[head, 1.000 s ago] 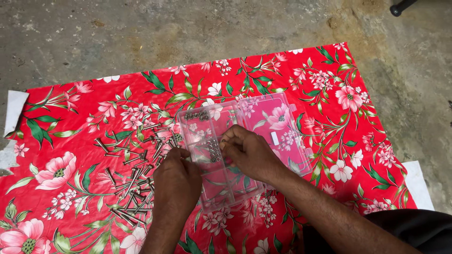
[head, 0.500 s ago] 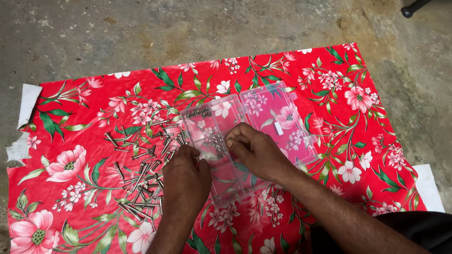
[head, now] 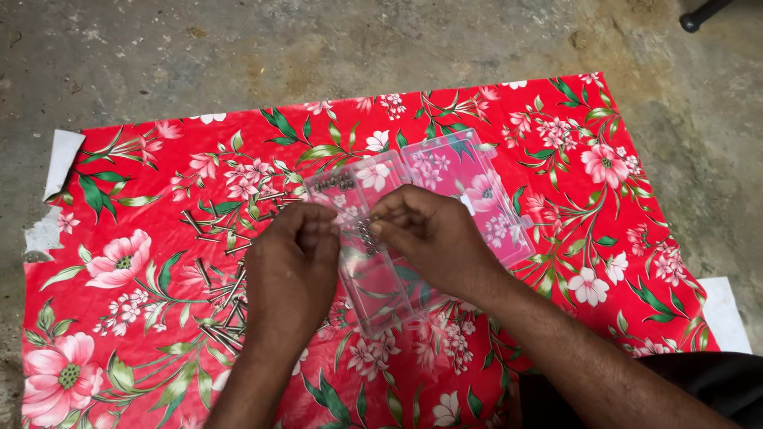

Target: The person sits on the floor and repeatedly picks up metal bolts and small washers, then screws the washers onto the bolts by hand. The assembled fasteners are placed into a clear plastic compartment box.

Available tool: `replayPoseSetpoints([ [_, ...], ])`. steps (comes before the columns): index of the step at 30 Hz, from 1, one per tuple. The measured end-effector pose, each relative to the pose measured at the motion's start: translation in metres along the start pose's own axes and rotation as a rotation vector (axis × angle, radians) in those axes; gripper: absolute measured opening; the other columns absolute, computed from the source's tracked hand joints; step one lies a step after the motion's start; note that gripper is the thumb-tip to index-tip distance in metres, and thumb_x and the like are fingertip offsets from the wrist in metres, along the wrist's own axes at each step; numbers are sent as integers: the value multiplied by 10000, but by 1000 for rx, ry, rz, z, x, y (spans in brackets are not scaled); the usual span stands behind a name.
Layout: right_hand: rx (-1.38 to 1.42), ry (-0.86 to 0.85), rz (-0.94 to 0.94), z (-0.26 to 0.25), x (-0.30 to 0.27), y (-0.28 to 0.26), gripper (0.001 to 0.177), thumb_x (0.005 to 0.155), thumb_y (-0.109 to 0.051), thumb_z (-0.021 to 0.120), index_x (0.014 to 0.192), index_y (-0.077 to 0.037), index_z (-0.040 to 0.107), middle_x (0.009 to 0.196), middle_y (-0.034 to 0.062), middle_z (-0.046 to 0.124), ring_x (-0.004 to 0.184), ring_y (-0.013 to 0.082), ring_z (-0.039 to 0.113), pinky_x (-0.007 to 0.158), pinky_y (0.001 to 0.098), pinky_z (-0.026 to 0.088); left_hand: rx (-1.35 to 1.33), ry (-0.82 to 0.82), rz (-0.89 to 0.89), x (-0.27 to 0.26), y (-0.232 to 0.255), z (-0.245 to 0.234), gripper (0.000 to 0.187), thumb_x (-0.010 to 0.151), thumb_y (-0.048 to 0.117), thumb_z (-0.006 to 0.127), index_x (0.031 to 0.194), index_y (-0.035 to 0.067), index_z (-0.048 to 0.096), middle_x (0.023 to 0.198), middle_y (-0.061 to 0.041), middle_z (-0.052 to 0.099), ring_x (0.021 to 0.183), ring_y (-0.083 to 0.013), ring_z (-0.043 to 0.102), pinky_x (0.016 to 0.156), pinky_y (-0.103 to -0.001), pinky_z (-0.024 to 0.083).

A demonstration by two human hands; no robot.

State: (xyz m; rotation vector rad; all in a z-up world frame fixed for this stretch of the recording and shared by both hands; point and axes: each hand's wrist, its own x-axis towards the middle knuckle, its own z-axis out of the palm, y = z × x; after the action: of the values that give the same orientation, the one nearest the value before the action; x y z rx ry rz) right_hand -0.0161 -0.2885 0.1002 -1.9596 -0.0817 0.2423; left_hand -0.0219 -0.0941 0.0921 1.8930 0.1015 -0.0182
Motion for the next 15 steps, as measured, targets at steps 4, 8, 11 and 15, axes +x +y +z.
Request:
replayPoseSetpoints([
  [4,244,-80,35,-1,-5,-16,166,967,-92,683,1111,-12,709,982,43,775,877,78,727,784,259,628,126,-20,418,-22,29,-14,377,843,3,699,1214,47,651,1017,-139,670,837,-238,698,717,-379,569],
  [8,297,-103,94,-1,-11,-22,196,959,-103,687,1132,-14,714,1014,49,783,903,85,733,779,262,628,176,-61,432,-29,34,-15,411,829,31,735,1228,61,643,1029,-139,645,842,-248,685,703,-402,550],
  [11,331,-95,149,3,-10,-15,177,954,-116,694,1098,-16,715,984,45,777,858,84,719,747,254,608,126,-74,423,-26,26,-9,374,839,53,745,1202,86,659,1015,-119,653,845,-243,695,710,-400,566],
  [15,344,-61,185,2,-6,-5,154,957,-125,716,1060,-11,718,894,47,743,758,90,667,681,254,565,160,-120,337,-17,21,1,326,865,78,745,1181,127,678,1027,-108,653,843,-236,715,694,-411,578],
])
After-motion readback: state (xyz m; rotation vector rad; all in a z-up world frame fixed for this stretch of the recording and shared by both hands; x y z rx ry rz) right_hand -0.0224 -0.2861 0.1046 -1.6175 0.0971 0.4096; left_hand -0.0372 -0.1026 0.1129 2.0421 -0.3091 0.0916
